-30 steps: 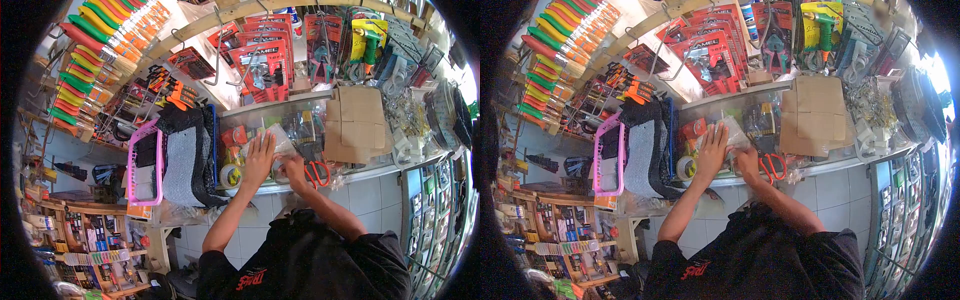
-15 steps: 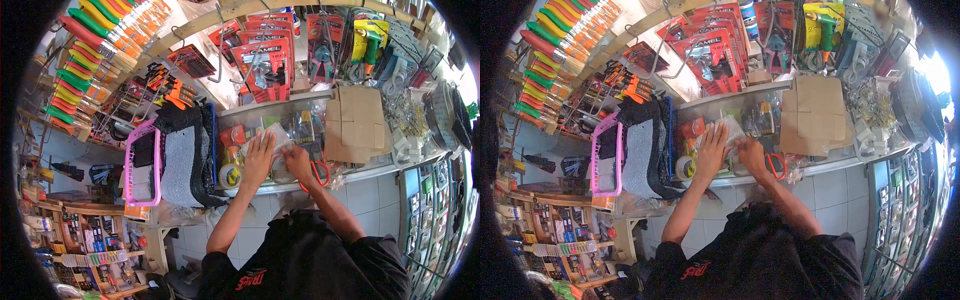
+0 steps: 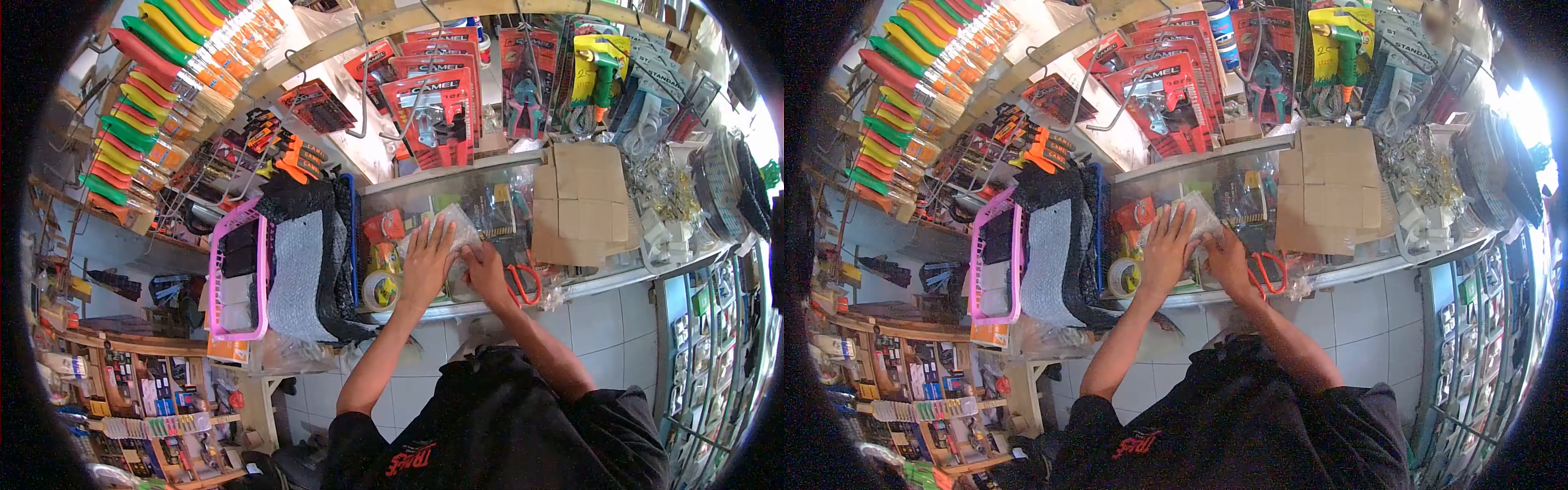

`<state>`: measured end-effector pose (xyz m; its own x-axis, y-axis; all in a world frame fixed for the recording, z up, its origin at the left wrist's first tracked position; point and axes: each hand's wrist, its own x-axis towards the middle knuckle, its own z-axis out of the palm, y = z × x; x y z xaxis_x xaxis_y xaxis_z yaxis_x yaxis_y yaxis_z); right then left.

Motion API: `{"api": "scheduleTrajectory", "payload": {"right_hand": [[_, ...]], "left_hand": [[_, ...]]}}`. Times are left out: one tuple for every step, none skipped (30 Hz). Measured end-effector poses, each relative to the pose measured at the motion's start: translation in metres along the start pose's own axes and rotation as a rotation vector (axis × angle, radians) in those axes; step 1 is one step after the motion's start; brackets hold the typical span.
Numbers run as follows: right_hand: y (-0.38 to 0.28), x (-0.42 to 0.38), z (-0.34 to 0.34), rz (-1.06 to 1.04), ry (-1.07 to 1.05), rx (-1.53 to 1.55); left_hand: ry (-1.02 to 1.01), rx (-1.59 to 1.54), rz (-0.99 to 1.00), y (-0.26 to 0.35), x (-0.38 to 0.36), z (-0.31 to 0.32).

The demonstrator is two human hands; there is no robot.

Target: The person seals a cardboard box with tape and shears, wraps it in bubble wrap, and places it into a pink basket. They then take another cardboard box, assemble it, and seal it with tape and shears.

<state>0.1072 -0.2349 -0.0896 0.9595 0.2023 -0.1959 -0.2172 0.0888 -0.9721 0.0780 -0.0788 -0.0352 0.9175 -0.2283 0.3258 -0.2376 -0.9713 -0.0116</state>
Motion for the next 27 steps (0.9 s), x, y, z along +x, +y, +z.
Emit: {"api": "scheduleTrajectory", "payload": {"right_hand": [[0.005,-0.006,0.005,0.049,0.021,0.091],[0.010,-0.011,0.009,0.098,0.040,0.180],[0.009,-0.018,0.013,0.153,0.013,0.247],[0.005,-0.026,0.018,0.207,-0.012,0.315],[0.001,-0.034,0.024,0.263,-0.036,0.383],[-0.002,-0.043,0.031,0.259,-0.020,0.431],[-0.002,-0.044,0.036,0.247,0.009,0.427],[-0.001,-0.044,0.042,0.235,0.037,0.423],[0.000,-0.044,0.045,0.222,0.064,0.418],[-0.001,-0.043,0.045,0.242,0.057,0.422],[-0.001,-0.041,0.043,0.262,0.050,0.425],[-0.001,-0.039,0.042,0.281,0.044,0.428],[-0.002,-0.038,0.040,0.292,0.027,0.422],[-0.001,-0.037,0.038,0.303,0.013,0.417],[0.000,-0.037,0.036,0.316,0.001,0.412],[0.004,-0.036,0.034,0.318,-0.017,0.463],[0.009,-0.034,0.033,0.320,-0.037,0.513],[0.008,-0.033,0.033,0.320,-0.057,0.563],[0.008,-0.035,0.034,0.317,-0.075,0.551],[0.007,-0.037,0.034,0.313,-0.093,0.539],[0.004,-0.037,0.035,0.308,-0.111,0.526],[0.006,-0.038,0.037,0.344,-0.122,0.544],[0.008,-0.040,0.038,0.381,-0.131,0.562],[0.011,-0.041,0.038,0.416,-0.141,0.578],[0.013,-0.040,0.038,0.379,-0.149,0.548],[0.015,-0.039,0.038,0.342,-0.160,0.519],[0.014,-0.038,0.039,0.305,-0.170,0.490]], "left_hand": [[-0.005,-0.017,-0.005,0.001,0.001,-0.003],[-0.010,-0.036,-0.012,0.002,0.002,-0.005],[-0.012,-0.037,-0.014,0.002,0.002,-0.008],[-0.016,-0.038,-0.014,0.002,0.003,-0.010],[-0.021,-0.040,-0.014,0.003,0.002,-0.011],[-0.018,-0.060,-0.014,0.002,0.001,-0.010],[-0.015,-0.080,-0.014,0.001,0.002,-0.009],[-0.012,-0.099,-0.015,0.001,0.002,-0.009],[-0.017,-0.098,-0.014,0.001,0.001,-0.009],[-0.020,-0.096,-0.012,0.001,0.002,-0.011],[-0.023,-0.093,-0.010,0.001,0.002,-0.012],[-0.044,-0.096,-0.018,0.001,0.002,-0.014],[-0.065,-0.101,-0.024,0.002,0.003,-0.015],[-0.086,-0.107,-0.029,0.002,0.004,-0.016],[-0.089,-0.125,-0.025,0.002,0.004,-0.016],[-0.095,-0.144,-0.022,0.001,0.003,-0.017],[-0.099,-0.162,-0.022,0.000,0.002,-0.017],[-0.100,-0.175,-0.022,0.000,0.002,-0.019],[-0.103,-0.188,-0.022,0.001,0.002,-0.021],[-0.104,-0.201,-0.020,0.001,0.002,-0.022],[-0.125,-0.205,-0.026,-0.001,0.003,-0.021],[-0.148,-0.209,-0.031,-0.002,0.003,-0.020],[-0.171,-0.215,-0.035,-0.003,0.003,-0.019],[-0.186,-0.230,-0.041,-0.004,0.004,-0.018],[-0.200,-0.245,-0.046,-0.005,0.005,-0.018],[-0.214,-0.257,-0.053,-0.007,0.006,-0.018],[-0.211,-0.277,-0.052,-0.008,0.006,-0.017]]}}
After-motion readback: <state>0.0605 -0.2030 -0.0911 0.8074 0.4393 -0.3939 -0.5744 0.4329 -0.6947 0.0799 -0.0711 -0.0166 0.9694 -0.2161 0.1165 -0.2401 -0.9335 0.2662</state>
